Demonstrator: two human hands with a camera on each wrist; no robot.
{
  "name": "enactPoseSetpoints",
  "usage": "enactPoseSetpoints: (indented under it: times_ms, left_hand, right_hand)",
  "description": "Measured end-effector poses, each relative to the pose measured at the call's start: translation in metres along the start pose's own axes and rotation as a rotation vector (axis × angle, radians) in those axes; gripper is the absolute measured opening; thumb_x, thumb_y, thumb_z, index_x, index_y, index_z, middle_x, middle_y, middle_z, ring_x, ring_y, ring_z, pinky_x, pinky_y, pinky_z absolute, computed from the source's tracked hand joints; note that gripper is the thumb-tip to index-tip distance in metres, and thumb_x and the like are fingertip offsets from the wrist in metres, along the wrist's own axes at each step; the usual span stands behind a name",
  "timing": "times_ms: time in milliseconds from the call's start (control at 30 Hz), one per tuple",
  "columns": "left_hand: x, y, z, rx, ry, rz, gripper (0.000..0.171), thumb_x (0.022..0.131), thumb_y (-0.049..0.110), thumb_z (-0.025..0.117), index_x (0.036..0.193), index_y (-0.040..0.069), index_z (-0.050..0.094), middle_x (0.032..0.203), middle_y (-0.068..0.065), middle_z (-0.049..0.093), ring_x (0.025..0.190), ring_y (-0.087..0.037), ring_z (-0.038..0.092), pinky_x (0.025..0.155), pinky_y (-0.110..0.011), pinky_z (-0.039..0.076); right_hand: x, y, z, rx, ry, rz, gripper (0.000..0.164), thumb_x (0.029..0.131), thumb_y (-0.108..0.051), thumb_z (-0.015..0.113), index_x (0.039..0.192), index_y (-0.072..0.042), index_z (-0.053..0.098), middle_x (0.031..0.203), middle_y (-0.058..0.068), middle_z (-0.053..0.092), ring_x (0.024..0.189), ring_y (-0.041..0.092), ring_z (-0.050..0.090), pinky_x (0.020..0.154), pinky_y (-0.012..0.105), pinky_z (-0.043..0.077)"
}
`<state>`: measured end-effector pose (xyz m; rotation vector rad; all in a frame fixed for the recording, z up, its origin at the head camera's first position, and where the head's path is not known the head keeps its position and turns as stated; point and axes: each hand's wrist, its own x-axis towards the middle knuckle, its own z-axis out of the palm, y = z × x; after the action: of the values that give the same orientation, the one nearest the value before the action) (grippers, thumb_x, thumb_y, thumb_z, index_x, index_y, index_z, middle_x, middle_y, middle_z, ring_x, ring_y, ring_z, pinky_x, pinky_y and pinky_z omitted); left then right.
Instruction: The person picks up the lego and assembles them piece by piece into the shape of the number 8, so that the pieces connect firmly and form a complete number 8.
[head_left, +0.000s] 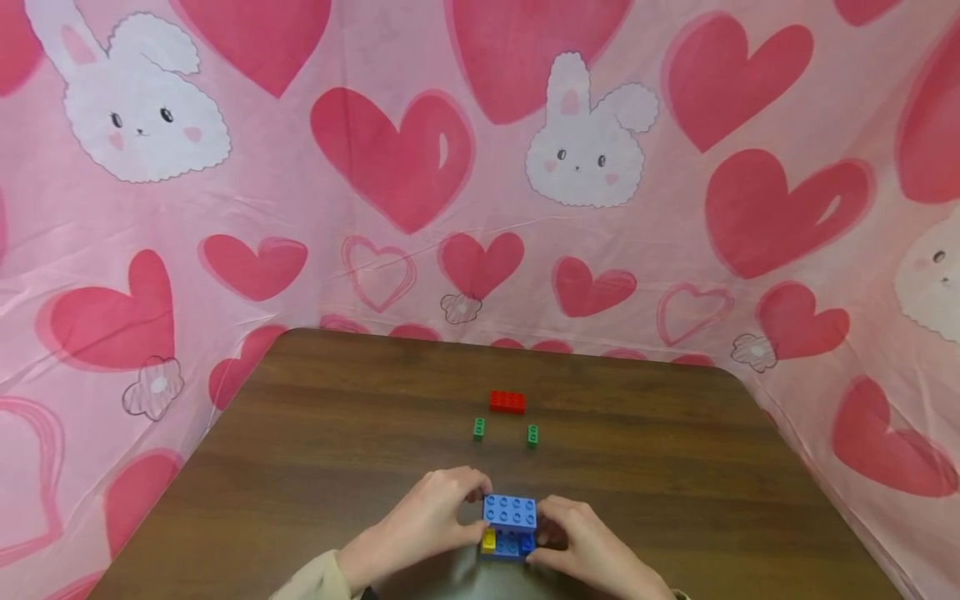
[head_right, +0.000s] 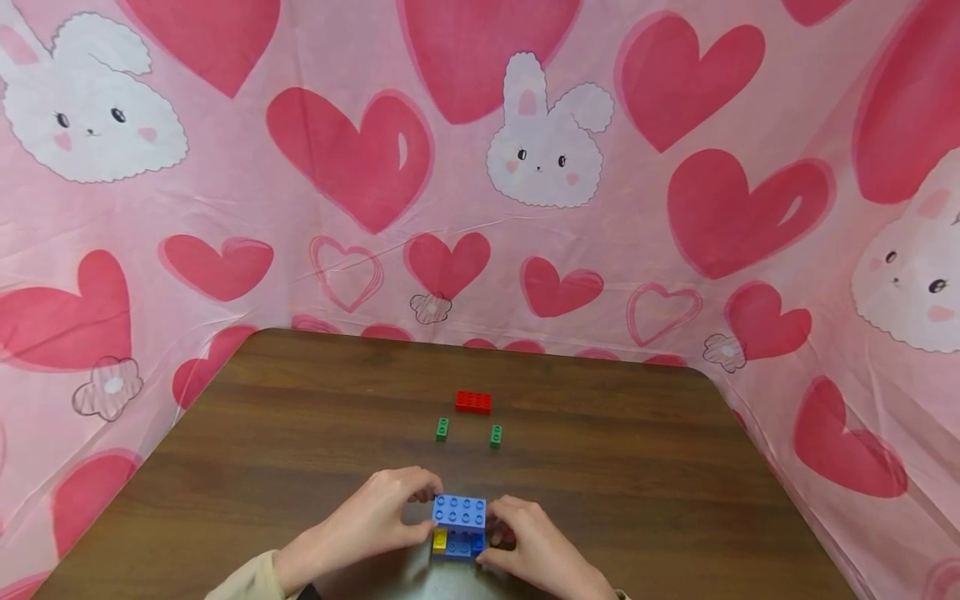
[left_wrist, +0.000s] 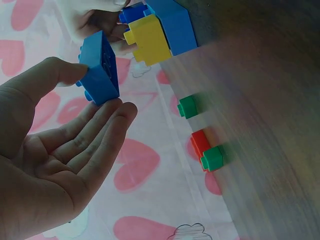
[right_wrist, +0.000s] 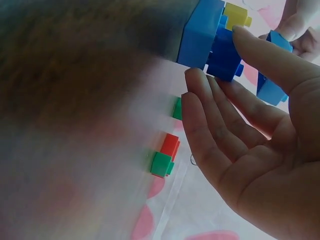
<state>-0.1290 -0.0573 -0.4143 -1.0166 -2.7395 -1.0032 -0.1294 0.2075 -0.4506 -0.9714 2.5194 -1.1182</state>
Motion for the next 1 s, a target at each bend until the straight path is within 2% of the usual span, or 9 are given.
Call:
enactPoseSetpoints:
  times_ms: [267, 467, 600, 1000]
  left_hand:
    - [-0.002, 0.001, 0.0, -0.014, -0.033, -0.026, 0.026, 0.08, 0.021, 0.081, 0.102, 0.013, 0.069, 0.092, -0.001, 0.07, 0.079, -0.004, 0.059, 0.068, -0.014, 0.049]
    - [-0.003, 0.0, 0.003, -0.008, -0.033, -0.016, 0.026, 0.08, 0.022, 0.081, 0.101, 0.013, 0.069, 0.092, 0.0, 0.07, 0.079, -0.003, 0.058, 0.068, -0.014, 0.049]
    - [-0.004, -0.001, 0.005, -0.001, -0.023, 0.002, 0.026, 0.079, 0.022, 0.081, 0.1, 0.013, 0.069, 0.09, 0.0, 0.069, 0.079, -0.003, 0.058, 0.067, -0.014, 0.048]
    - [-0.005, -0.002, 0.009, -0.004, -0.039, 0.0, 0.026, 0.078, 0.02, 0.082, 0.098, 0.012, 0.069, 0.086, 0.001, 0.068, 0.075, -0.002, 0.056, 0.065, -0.012, 0.045]
  right_hand:
    - [-0.002, -0.005, -0.004, -0.009, 0.052, -0.058, 0.034, 0.087, -0.033, 0.076, 0.113, -0.014, 0.064, 0.1, -0.001, 0.067, 0.084, 0.002, 0.065, 0.07, 0.021, 0.057]
    - [-0.002, -0.007, -0.006, -0.045, 0.106, -0.117, 0.035, 0.087, -0.027, 0.076, 0.116, -0.013, 0.063, 0.102, 0.002, 0.068, 0.081, -0.002, 0.063, 0.067, 0.021, 0.056]
    - [-0.002, -0.01, -0.007, -0.048, 0.112, -0.124, 0.035, 0.088, -0.028, 0.074, 0.118, -0.013, 0.062, 0.103, 0.002, 0.068, 0.082, -0.004, 0.062, 0.067, 0.02, 0.056]
    - [-0.002, -0.015, -0.007, -0.088, 0.138, -0.202, 0.03, 0.089, -0.023, 0.073, 0.116, -0.013, 0.063, 0.104, 0.002, 0.069, 0.082, -0.003, 0.064, 0.067, 0.02, 0.056]
